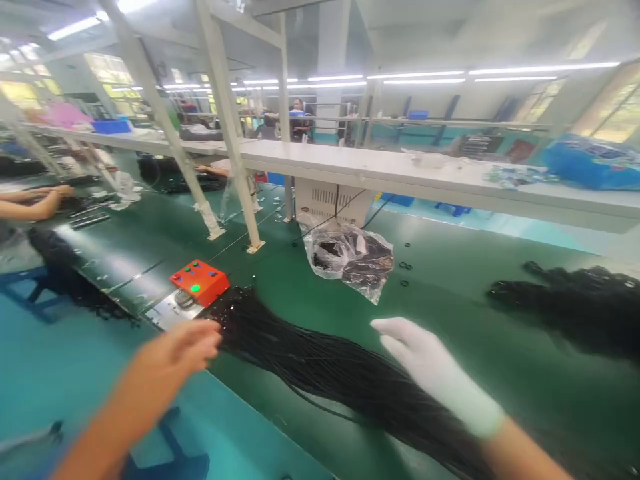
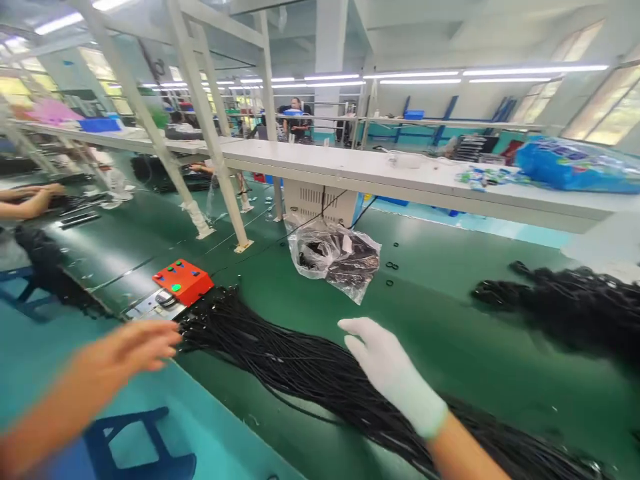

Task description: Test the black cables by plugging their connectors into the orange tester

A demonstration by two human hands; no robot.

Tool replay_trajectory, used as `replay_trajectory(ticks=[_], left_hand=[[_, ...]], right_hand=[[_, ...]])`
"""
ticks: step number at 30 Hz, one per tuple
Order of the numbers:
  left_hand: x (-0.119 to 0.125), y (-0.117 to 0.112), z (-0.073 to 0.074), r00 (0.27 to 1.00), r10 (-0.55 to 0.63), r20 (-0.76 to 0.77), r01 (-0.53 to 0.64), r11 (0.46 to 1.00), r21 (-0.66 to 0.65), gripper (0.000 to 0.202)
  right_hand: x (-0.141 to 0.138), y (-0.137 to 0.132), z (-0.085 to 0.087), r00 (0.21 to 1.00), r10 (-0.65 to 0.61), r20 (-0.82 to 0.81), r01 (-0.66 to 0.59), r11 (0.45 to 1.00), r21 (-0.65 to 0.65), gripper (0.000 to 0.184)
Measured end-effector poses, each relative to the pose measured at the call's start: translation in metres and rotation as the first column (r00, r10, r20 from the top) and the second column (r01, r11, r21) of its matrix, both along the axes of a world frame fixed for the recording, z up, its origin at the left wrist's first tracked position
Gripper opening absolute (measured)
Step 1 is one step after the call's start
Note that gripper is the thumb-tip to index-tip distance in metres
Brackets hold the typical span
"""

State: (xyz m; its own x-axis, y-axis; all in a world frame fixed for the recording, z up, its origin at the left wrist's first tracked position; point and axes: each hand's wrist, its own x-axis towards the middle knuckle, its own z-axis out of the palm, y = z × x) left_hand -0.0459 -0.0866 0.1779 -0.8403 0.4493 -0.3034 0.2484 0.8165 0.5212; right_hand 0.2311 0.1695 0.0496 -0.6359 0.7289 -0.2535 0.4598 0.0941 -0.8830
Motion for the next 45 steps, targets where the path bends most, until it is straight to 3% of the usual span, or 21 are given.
replay_trajectory(ticks=[3, 6, 8, 10, 13, 16, 18, 21, 24, 27, 30, 33, 35, 38, 40, 43, 45], left_hand=[[0.016, 0.004, -0.068, 0.940, 0.225, 0.256, -0.183, 0.967, -0.180, 0.022], [0.024, 0.019, -0.140, 0.875, 0.388, 0.289, -0.313, 0.909, -0.275, 0.028], [0.024, 0.029, -0.174, 0.856, 0.428, 0.291, -0.341, 0.889, -0.305, 0.029], [0.023, 0.035, -0.191, 0.867, 0.429, 0.253, -0.343, 0.883, -0.320, 0.030], [0.018, 0.029, -0.191, 0.911, 0.380, 0.162, -0.307, 0.885, -0.350, 0.030], [0.009, 0.021, -0.172, 0.957, 0.289, -0.001, -0.264, 0.875, -0.406, 0.033], [0.004, 0.027, -0.161, 0.976, 0.162, -0.145, -0.209, 0.885, -0.416, 0.036], [0.001, 0.056, -0.163, 0.950, -0.202, -0.238, 0.095, 0.913, -0.396, 0.044], [0.003, 0.082, -0.178, 0.835, -0.521, -0.177, 0.414, 0.807, -0.422, 0.053], [0.005, 0.094, -0.184, 0.753, -0.638, -0.160, 0.496, 0.711, -0.498, 0.050], [0.014, 0.113, -0.177, 0.672, -0.719, -0.176, 0.550, 0.644, -0.532, 0.040], [0.049, 0.152, -0.173, 0.533, -0.836, -0.129, 0.713, 0.525, -0.464, 0.028], [0.088, 0.182, -0.178, 0.425, -0.901, -0.084, 0.820, 0.422, -0.387, 0.022], [0.152, 0.219, -0.194, 0.294, -0.955, -0.037, 0.913, 0.292, -0.285, 0.022], [0.186, 0.235, -0.209, 0.246, -0.969, -0.012, 0.937, 0.241, -0.254, 0.026], [0.212, 0.248, -0.231, 0.239, -0.971, 0.031, 0.937, 0.222, -0.271, 0.030], [0.216, 0.254, -0.240, 0.284, -0.958, 0.036, 0.915, 0.260, -0.307, 0.027]], right_hand=[[-0.052, -0.006, -0.039, 0.947, 0.290, 0.137, -0.304, 0.948, 0.095, 0.026], [-0.093, -0.024, -0.079, 0.881, 0.397, 0.256, -0.426, 0.902, 0.067, 0.035], [-0.106, -0.034, -0.099, 0.849, 0.422, 0.317, -0.463, 0.884, 0.063, 0.037], [-0.109, -0.037, -0.111, 0.838, 0.420, 0.349, -0.471, 0.879, 0.073, 0.024], [-0.107, -0.028, -0.119, 0.844, 0.396, 0.362, -0.452, 0.888, 0.082, 0.018], [-0.107, -0.017, -0.122, 0.849, 0.393, 0.354, -0.441, 0.895, 0.066, 0.019], [-0.111, -0.017, -0.122, 0.856, 0.397, 0.330, -0.439, 0.896, 0.061, 0.022], [-0.119, -0.021, -0.121, 0.872, 0.405, 0.276, -0.435, 0.898, 0.058, 0.021], [-0.111, -0.002, -0.116, 0.912, 0.341, 0.228, -0.358, 0.933, 0.035, 0.022], [-0.060, 0.045, -0.109, 0.965, 0.152, 0.215, -0.166, 0.985, 0.047, 0.033], [0.033, 0.081, -0.104, 0.946, -0.060, 0.320, 0.026, 0.994, 0.108, 0.031], [0.128, 0.075, -0.101, 0.862, -0.184, 0.473, 0.127, 0.980, 0.151, 0.028], [0.172, 0.057, -0.103, 0.815, -0.224, 0.535, 0.150, 0.972, 0.178, 0.029], [0.207, 0.036, -0.112, 0.764, -0.257, 0.592, 0.149, 0.963, 0.226, 0.037], [0.220, 0.035, -0.121, 0.731, -0.257, 0.632, 0.127, 0.961, 0.244, 0.041], [0.235, 0.052, -0.128, 0.717, -0.199, 0.668, 0.046, 0.970, 0.239, 0.026], [0.246, 0.070, -0.127, 0.721, -0.182, 0.668, 0.002, 0.965, 0.261, 0.018]])
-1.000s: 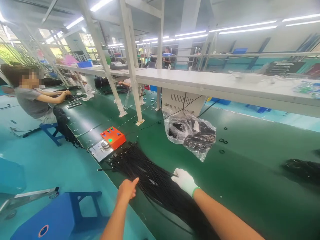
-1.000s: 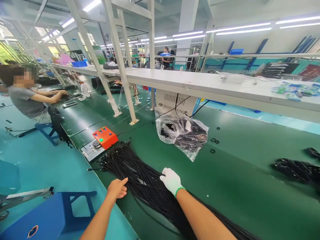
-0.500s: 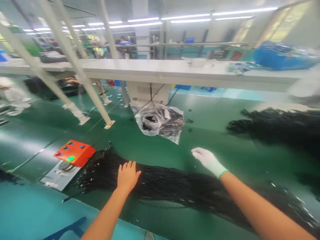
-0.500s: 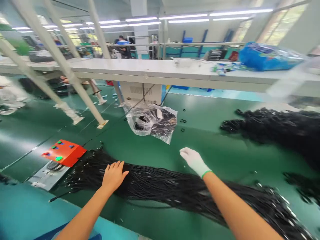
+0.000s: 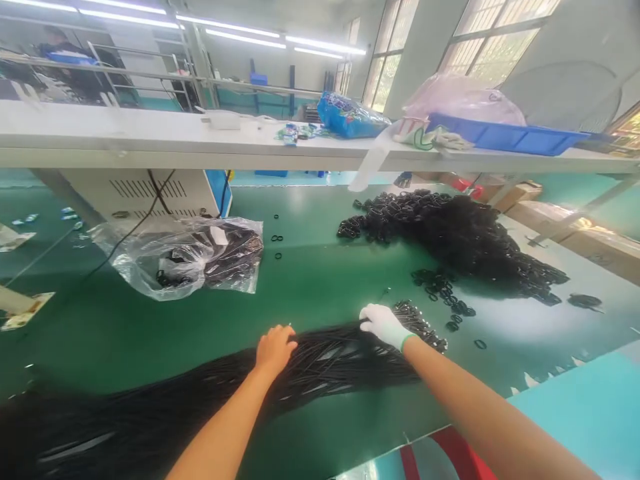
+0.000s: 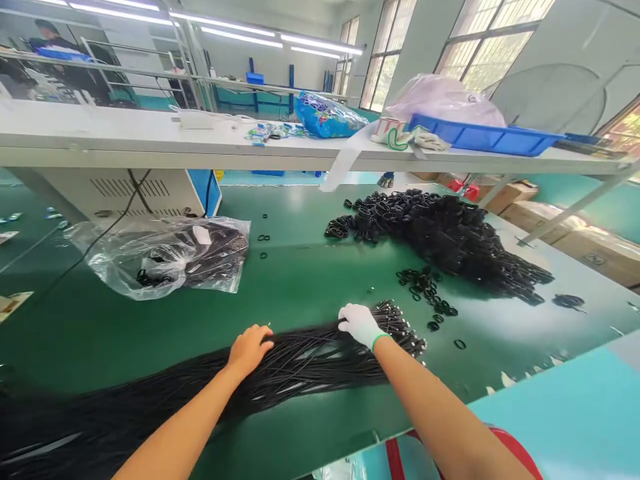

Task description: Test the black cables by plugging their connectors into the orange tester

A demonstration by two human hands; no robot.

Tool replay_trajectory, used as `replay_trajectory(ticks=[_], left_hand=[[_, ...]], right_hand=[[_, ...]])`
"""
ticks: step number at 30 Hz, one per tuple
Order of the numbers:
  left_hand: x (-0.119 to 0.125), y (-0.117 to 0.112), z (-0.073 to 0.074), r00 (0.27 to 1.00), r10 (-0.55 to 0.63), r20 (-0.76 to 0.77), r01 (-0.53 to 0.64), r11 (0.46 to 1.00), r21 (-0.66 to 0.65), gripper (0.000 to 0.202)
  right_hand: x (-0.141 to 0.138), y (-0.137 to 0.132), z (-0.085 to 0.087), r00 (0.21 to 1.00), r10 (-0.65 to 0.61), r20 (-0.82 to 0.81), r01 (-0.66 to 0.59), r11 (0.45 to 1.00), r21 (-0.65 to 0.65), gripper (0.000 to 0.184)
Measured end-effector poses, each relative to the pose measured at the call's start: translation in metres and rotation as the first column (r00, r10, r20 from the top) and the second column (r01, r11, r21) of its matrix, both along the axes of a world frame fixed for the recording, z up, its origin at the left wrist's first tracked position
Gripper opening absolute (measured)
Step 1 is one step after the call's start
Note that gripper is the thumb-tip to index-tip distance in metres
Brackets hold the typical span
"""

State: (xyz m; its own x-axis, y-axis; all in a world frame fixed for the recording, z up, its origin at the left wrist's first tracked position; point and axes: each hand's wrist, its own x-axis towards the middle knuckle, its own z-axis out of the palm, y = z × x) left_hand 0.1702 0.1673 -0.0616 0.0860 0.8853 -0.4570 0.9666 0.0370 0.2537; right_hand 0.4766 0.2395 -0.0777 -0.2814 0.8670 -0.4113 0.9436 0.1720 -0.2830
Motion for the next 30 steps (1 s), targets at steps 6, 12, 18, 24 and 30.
replay_trajectory(ticks=[6, 12, 18, 24, 30], left_hand=[[0.035, 0.026, -0.004, 1.000, 0.002, 0.012, -0.003, 0.998, 0.065, 0.032], [0.091, 0.051, -0.024, 0.974, -0.161, 0.161, 0.164, 0.986, -0.009, 0.029], [0.095, 0.048, -0.008, 0.983, -0.150, 0.105, 0.146, 0.988, 0.049, 0.026], [0.103, -0.018, 0.020, 0.939, -0.331, 0.097, 0.330, 0.944, 0.026, 0.022], [0.093, -0.032, 0.006, 0.981, -0.192, 0.028, 0.190, 0.980, 0.060, 0.015]], right_hand=[[0.003, 0.004, 0.020, 0.998, 0.065, 0.005, -0.065, 0.985, 0.160, 0.032], [-0.026, -0.072, 0.014, 0.966, 0.247, -0.080, -0.230, 0.958, 0.172, 0.039], [0.020, -0.103, 0.006, 0.986, 0.028, -0.167, 0.012, 0.972, 0.234, 0.027], [0.051, -0.099, 0.009, 0.967, 0.224, -0.118, -0.204, 0.965, 0.162, 0.038], [0.054, -0.050, 0.018, 0.984, 0.175, -0.030, -0.166, 0.965, 0.203, 0.025]])
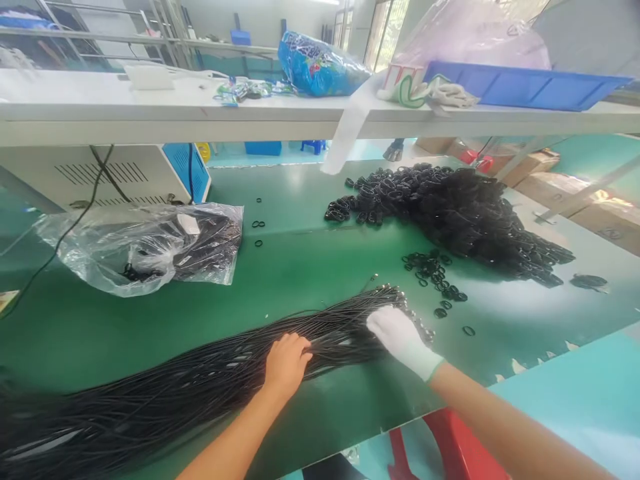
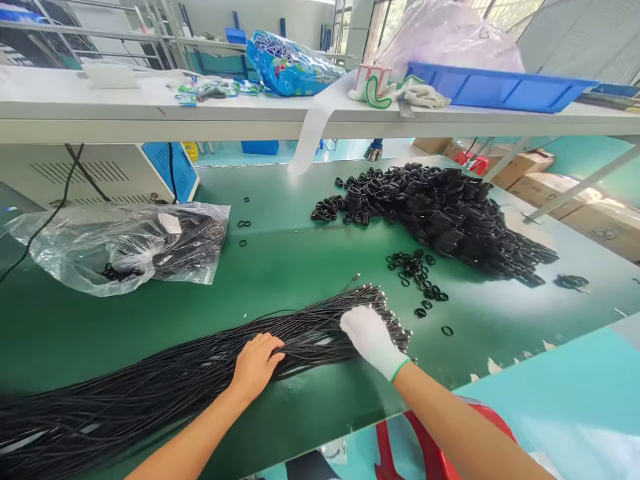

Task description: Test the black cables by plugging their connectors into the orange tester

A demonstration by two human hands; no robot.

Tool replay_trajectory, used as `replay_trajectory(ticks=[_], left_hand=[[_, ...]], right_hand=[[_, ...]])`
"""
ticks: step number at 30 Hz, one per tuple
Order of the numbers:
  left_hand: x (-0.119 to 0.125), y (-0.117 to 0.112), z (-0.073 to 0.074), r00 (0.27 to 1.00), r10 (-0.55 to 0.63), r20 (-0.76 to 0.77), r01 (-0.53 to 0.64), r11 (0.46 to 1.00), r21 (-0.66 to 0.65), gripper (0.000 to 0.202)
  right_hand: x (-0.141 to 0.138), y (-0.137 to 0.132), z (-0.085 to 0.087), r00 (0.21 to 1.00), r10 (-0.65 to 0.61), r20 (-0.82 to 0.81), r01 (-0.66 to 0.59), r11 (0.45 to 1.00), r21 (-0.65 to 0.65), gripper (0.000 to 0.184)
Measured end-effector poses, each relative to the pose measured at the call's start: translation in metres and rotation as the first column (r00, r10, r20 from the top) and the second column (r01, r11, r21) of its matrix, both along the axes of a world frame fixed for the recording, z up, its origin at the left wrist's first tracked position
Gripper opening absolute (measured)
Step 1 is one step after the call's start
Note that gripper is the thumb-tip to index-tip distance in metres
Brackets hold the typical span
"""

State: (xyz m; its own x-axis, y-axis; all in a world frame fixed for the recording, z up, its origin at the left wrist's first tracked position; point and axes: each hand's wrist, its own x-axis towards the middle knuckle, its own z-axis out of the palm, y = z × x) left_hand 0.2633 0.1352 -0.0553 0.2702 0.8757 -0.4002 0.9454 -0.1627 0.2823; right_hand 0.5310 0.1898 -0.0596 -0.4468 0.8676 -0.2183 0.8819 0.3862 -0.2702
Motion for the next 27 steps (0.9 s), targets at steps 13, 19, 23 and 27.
replay_trajectory(ticks=[13, 19, 23, 27], left_hand=[[0.062, -0.007, -0.011, 0.978, -0.180, 0.108, 0.176, 0.983, 0.051, 0.020], [0.064, -0.029, -0.008, 0.958, -0.247, 0.144, 0.255, 0.966, -0.043, 0.023], [0.066, -0.024, 0.000, 0.958, -0.251, 0.141, 0.267, 0.957, -0.111, 0.025], [0.043, -0.011, 0.015, 0.979, -0.155, 0.130, 0.168, 0.981, -0.097, 0.023]], right_hand=[[-0.016, -0.060, -0.006, 0.991, 0.098, 0.088, -0.091, 0.992, -0.083, 0.028], [0.000, -0.065, 0.013, 0.989, 0.090, 0.115, -0.061, 0.970, -0.235, 0.022], [-0.002, -0.055, 0.020, 0.968, 0.131, 0.216, -0.061, 0.951, -0.304, 0.033], [0.002, -0.044, 0.025, 0.943, 0.121, 0.311, -0.025, 0.955, -0.295, 0.030]])
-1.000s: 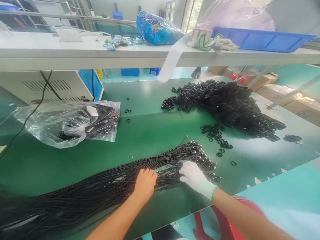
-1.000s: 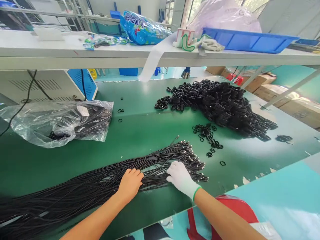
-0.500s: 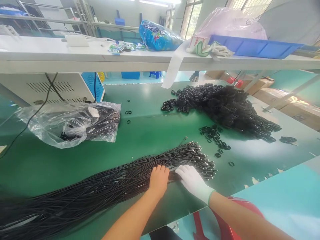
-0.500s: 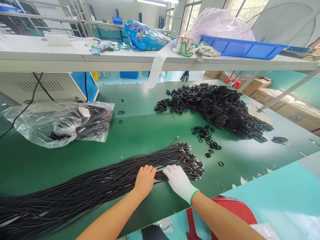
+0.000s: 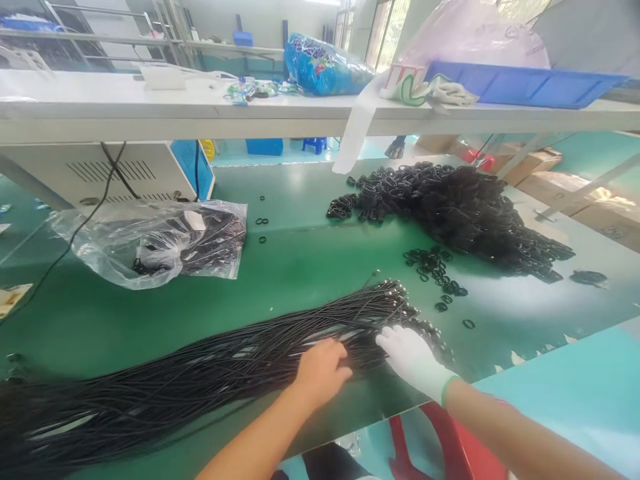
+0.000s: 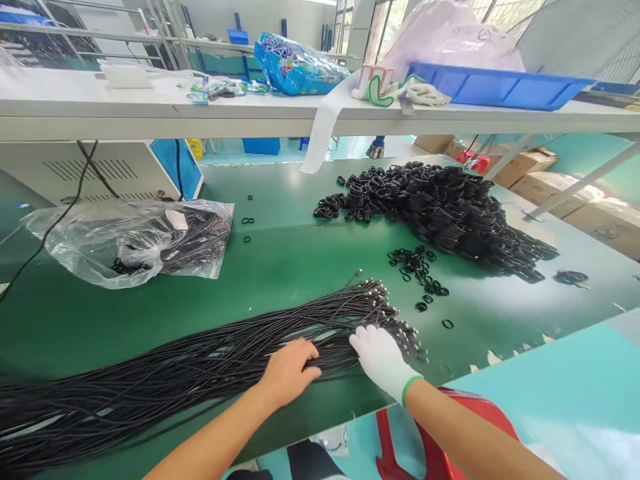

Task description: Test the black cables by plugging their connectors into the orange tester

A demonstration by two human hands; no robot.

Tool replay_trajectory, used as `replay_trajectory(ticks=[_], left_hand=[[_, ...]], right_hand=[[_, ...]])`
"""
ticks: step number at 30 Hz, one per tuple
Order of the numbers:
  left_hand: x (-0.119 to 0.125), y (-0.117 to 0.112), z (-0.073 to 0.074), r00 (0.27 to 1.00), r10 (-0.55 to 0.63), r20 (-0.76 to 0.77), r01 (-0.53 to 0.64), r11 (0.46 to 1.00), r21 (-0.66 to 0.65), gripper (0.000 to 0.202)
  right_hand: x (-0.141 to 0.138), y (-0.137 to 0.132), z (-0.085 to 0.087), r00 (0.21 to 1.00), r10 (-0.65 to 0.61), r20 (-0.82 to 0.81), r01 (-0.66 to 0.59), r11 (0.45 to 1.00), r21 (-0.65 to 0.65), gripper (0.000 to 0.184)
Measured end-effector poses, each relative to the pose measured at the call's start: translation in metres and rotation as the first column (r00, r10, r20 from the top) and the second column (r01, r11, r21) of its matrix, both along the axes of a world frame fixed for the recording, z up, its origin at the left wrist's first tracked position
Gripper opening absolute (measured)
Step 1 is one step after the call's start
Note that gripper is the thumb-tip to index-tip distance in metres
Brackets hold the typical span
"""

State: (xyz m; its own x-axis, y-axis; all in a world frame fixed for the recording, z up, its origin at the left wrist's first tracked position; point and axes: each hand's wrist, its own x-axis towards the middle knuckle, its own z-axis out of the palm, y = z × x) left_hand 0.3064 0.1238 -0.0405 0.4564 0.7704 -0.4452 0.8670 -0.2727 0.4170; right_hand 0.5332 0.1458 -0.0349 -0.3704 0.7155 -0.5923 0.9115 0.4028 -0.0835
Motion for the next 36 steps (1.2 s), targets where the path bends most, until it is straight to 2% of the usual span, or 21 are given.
replay_trajectory(ticks=[3, 6, 9, 12, 15, 16, 17, 19, 21, 24, 27, 29, 32, 34, 36], left_hand=[[-0.023, 0.006, 0.001, 0.990, 0.113, -0.084, -0.107, 0.991, 0.078, 0.022], [-0.031, 0.002, -0.008, 0.986, 0.109, -0.125, -0.097, 0.990, 0.099, 0.023], [-0.028, -0.014, -0.012, 0.987, 0.116, -0.113, -0.101, 0.987, 0.127, 0.024], [-0.034, -0.039, -0.004, 0.988, 0.142, -0.058, -0.131, 0.978, 0.160, 0.023], [-0.063, -0.070, 0.007, 0.954, 0.287, -0.083, -0.266, 0.942, 0.206, 0.016], [-0.077, -0.081, 0.010, 0.927, 0.359, -0.109, -0.328, 0.916, 0.230, 0.017], [-0.092, -0.092, 0.013, 0.892, 0.431, -0.135, -0.387, 0.885, 0.260, 0.018], [-0.122, -0.113, 0.018, 0.808, 0.559, -0.184, -0.487, 0.811, 0.325, 0.023], [-0.148, -0.130, 0.023, 0.730, 0.647, -0.220, -0.548, 0.746, 0.378, 0.027], [-0.180, -0.144, 0.030, 0.653, 0.712, -0.260, -0.589, 0.693, 0.416, 0.035], [-0.210, -0.139, 0.035, 0.648, 0.706, -0.286, -0.597, 0.704, 0.385, 0.031], [-0.227, -0.126, 0.035, 0.660, 0.695, -0.285, -0.601, 0.716, 0.356, 0.018], [-0.241, -0.110, 0.033, 0.617, 0.736, -0.278, -0.633, 0.675, 0.380, 0.019], [-0.241, -0.112, 0.033, 0.604, 0.751, -0.266, -0.645, 0.657, 0.391, 0.022], [-0.238, -0.123, 0.035, 0.613, 0.751, -0.247, -0.645, 0.655, 0.393, 0.026]], right_hand=[[0.009, 0.006, 0.000, 0.996, -0.039, 0.086, 0.039, 0.999, 0.000, 0.024], [0.017, 0.011, -0.004, 0.984, -0.101, 0.145, 0.102, 0.995, 0.004, 0.019], [0.023, 0.016, -0.002, 0.965, -0.171, 0.200, 0.184, 0.982, -0.048, 0.024], [0.017, 0.018, 0.011, 0.963, -0.157, 0.217, 0.183, 0.977, -0.105, 0.029], [-0.018, 0.012, 0.026, 0.987, -0.077, 0.144, 0.089, 0.993, -0.080, 0.023], [-0.036, 0.007, 0.030, 0.995, -0.038, 0.093, 0.045, 0.996, -0.077, 0.022], [-0.057, 0.000, 0.032, 0.999, 0.032, -0.038, -0.034, 0.998, -0.048, 0.021], [-0.101, -0.015, 0.032, 0.945, 0.187, -0.268, -0.188, 0.982, 0.025, 0.013], [-0.145, -0.027, 0.028, 0.855, 0.290, -0.430, -0.268, 0.957, 0.114, 0.009], [-0.200, -0.030, 0.019, 0.792, 0.322, -0.519, -0.304, 0.945, 0.123, 0.016], [-0.240, -0.014, 0.008, 0.790, 0.327, -0.518, -0.334, 0.939, 0.083, 0.021], [-0.257, -0.001, -0.002, 0.799, 0.330, -0.502, -0.347, 0.936, 0.063, 0.021], [-0.266, 0.011, -0.017, 0.854, 0.269, -0.445, -0.279, 0.959, 0.046, 0.020], [-0.262, 0.012, -0.024, 0.872, 0.228, -0.433, -0.233, 0.972, 0.043, 0.025], [-0.254, 0.008, -0.028, 0.865, 0.221, -0.451, -0.233, 0.972, 0.030, 0.028]])
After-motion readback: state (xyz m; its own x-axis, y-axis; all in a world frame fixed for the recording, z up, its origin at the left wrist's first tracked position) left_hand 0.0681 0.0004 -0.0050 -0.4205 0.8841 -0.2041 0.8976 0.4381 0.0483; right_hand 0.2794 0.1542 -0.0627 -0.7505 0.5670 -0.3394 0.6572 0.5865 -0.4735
